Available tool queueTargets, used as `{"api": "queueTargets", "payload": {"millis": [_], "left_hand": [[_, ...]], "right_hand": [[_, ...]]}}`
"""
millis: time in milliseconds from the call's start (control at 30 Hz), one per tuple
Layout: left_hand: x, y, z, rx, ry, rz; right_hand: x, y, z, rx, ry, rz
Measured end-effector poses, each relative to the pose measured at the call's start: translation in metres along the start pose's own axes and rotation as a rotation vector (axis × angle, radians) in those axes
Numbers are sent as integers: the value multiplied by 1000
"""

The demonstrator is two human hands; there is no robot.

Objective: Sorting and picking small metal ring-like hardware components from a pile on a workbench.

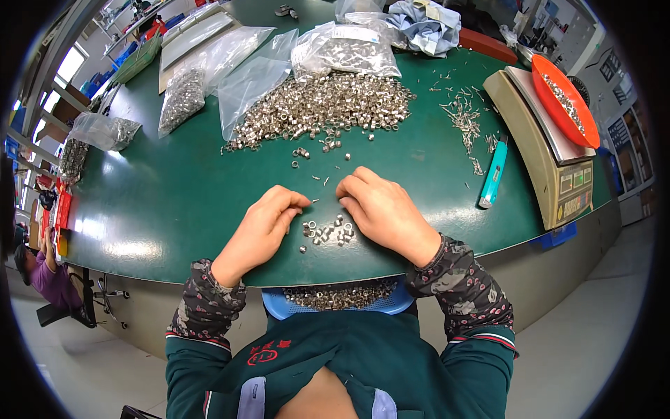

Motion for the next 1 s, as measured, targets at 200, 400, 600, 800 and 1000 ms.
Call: {"api": "queueTargets", "payload": {"millis": [200,400,600,800,1000], "left_hand": [[-5,-10,-15,52,12,109],[-18,-21,-22,105,-46,87],[-31,-37,-54,320,-65,46],[-42,-29,-60,454,-91,14],[-6,29,-1,-86,-27,214]], "right_hand": [[14,-9,-19,2,25,-58],[28,-13,-25,13,64,-11],[56,-24,-50,219,141,80],[70,-14,-47,265,226,115],[54,-40,-1,236,380,-413]]}}
Point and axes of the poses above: each hand's wrist, its own z-axis towards the middle knuckle, its own y-axis out of the back of the hand, x = y × z, the point moved 9 cm from there along z, towards the middle knuckle, and after that the axes turned 9 degrees about y, right-handed, at the moved point
